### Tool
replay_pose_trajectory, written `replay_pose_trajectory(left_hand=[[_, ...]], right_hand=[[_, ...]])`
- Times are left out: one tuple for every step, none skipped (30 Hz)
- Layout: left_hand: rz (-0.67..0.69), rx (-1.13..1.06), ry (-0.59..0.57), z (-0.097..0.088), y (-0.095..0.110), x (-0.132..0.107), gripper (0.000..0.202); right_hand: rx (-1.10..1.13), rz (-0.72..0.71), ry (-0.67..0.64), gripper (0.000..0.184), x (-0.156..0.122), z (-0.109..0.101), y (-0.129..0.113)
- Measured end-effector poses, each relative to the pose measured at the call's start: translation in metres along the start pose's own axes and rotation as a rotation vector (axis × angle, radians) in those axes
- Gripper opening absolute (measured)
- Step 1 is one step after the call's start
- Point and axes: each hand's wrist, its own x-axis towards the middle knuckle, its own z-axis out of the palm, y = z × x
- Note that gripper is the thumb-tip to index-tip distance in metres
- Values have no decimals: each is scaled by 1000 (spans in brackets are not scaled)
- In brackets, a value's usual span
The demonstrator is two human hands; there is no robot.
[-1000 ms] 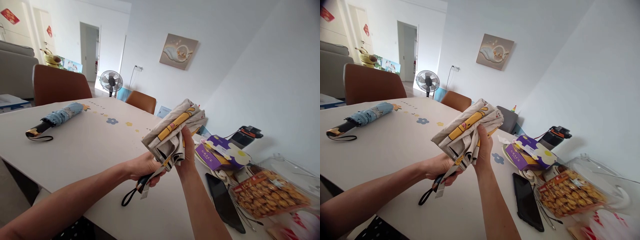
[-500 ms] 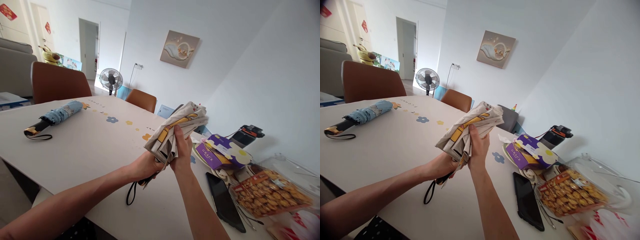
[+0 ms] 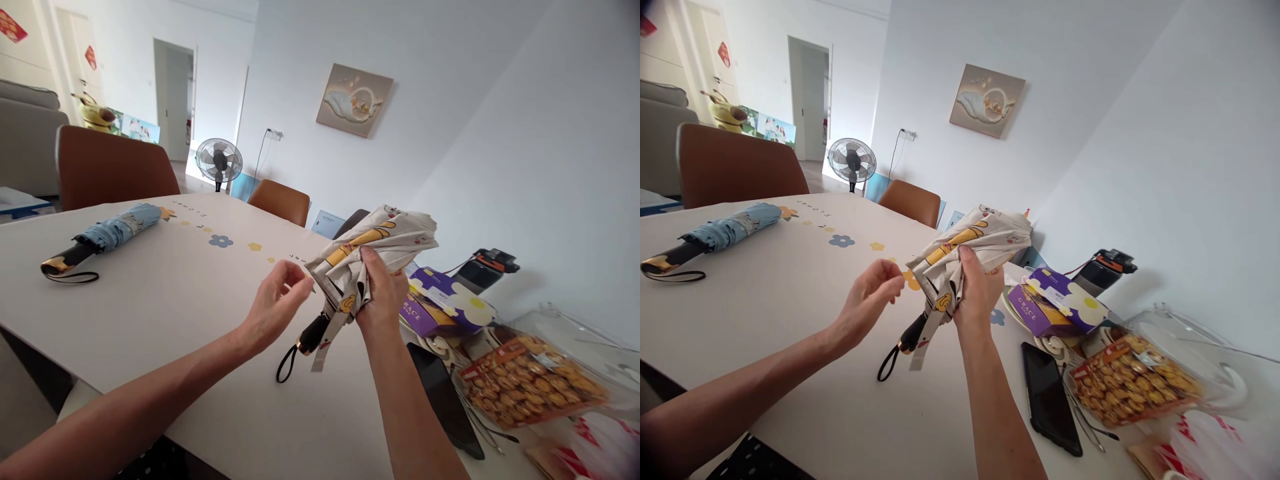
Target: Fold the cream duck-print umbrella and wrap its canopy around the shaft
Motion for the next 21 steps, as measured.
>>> replay_pose_trajectory(left_hand=[[2,46,-49,1,-1,-2,21],[-8,98,-124,3,-2,-4,26],[-23,148,-191,5,-4,-6,31],[-39,192,-237,7,-5,-8,34],[-53,227,-263,9,-7,-10,35],[-61,249,-262,11,-9,-11,35],[-59,265,-238,13,-10,-12,34],[-45,281,-191,14,-12,-13,33],[-17,303,-131,15,-13,-13,33],[21,332,-81,16,-15,-14,34],[68,368,-57,17,-16,-15,35],[119,409,-64,18,-18,-15,36],[173,449,-93,19,-20,-15,34],[224,480,-120,20,-22,-15,31],[266,495,-135,20,-23,-15,27],[292,490,-131,20,-24,-15,25],[297,458,-118,19,-22,-14,24],[274,391,-126,18,-19,-14,24],[217,286,-178,15,-15,-13,24],[130,147,-284,11,-10,-11,25],[22,-22,-422,6,-5,-9,25]], right_hand=[[-4,-9,19,48,2,-1,0],[-4,-11,26,48,2,-1,-1],[-3,-10,20,48,2,0,-1],[0,-10,10,48,2,0,0],[0,-11,0,47,1,1,0],[-2,-16,-6,47,0,1,1],[-7,-24,-8,46,-1,2,2],[-13,-33,-5,46,-2,2,2],[-19,-43,2,45,-3,3,3],[-23,-51,12,45,-3,3,4],[-24,-57,22,44,-4,3,4],[-23,-61,30,44,-5,4,5],[-20,-63,35,44,-5,4,5],[-17,-64,37,44,-6,5,4],[-15,-64,35,45,-7,5,4],[-15,-63,32,45,-7,5,4],[-19,-63,29,46,-7,5,4],[-25,-61,23,46,-7,4,3],[-35,-59,12,47,-6,3,3],[-48,-54,-2,47,-6,2,2],[-68,-43,-19,48,-4,0,2]])
